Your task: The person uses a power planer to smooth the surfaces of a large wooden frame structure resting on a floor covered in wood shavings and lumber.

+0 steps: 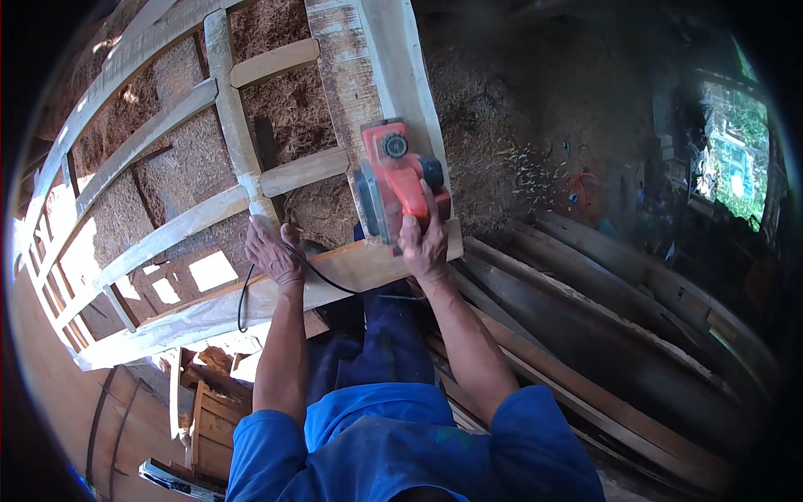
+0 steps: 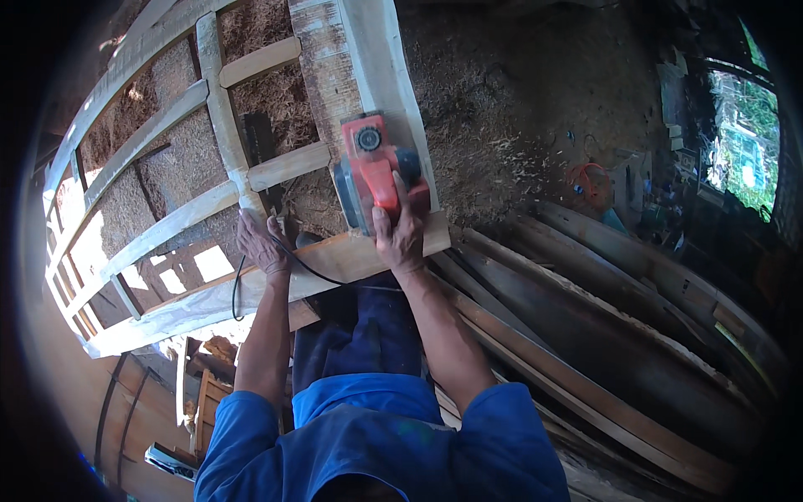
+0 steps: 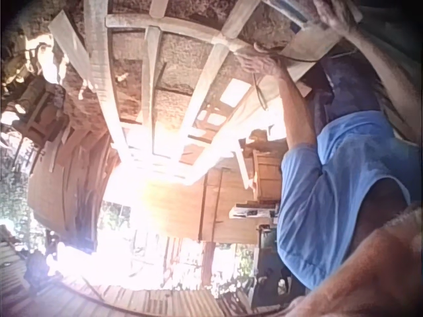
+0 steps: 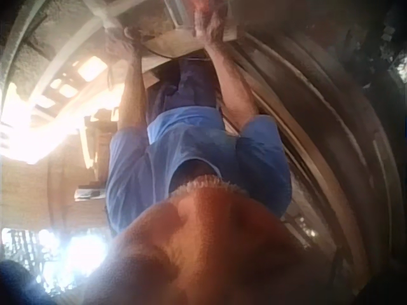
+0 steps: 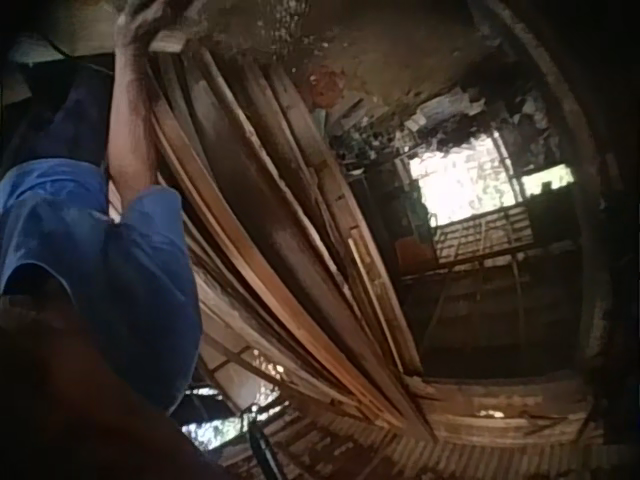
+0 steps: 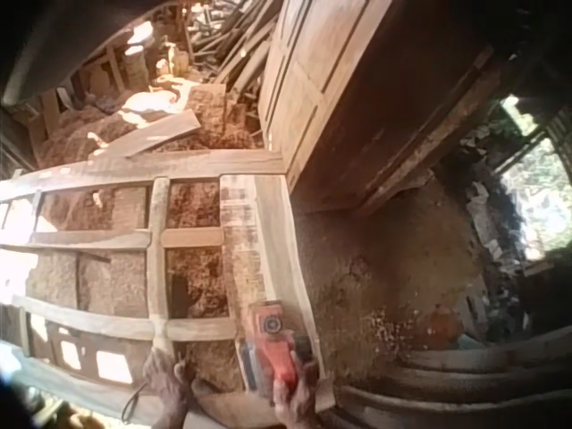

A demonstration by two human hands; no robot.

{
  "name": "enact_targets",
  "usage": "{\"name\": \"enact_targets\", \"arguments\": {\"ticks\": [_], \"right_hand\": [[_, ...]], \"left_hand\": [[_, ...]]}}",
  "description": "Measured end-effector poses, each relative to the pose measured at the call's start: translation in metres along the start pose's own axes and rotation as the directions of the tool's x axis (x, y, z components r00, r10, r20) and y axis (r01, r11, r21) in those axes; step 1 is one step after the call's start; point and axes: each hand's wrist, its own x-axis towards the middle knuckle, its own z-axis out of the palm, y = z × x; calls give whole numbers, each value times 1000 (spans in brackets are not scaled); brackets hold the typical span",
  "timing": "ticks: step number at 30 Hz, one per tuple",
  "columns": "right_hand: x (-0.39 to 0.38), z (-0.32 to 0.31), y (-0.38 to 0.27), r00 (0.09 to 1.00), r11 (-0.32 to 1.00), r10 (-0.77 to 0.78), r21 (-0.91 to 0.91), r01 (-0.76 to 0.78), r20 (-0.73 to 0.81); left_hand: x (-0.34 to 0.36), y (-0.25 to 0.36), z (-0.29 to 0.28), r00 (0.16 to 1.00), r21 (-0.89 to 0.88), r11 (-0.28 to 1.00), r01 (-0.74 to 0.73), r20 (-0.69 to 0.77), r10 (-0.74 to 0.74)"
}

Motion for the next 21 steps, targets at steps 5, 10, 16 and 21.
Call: {"name": "enact_targets", "arguments": {"ticks": [5,10,16,21], "right_hand": [[123,17,-41,995,995,-43,-96,35,-87],[62,15,-26,995,994,96,62,-96,-12],[-124,22,-18,962,883,272,387,-265,38],[-195,41,-3,941,809,339,514,-286,-11]], "left_hand": [[-2,4,0,1000,-12,1000,0,16,0],[1,-2,-1,1000,-33,999,-1,-14,1],[0,-10,-1,1000,-30,1000,-9,1,9],[4,-28,-9,973,34,977,-210,103,205]]}}
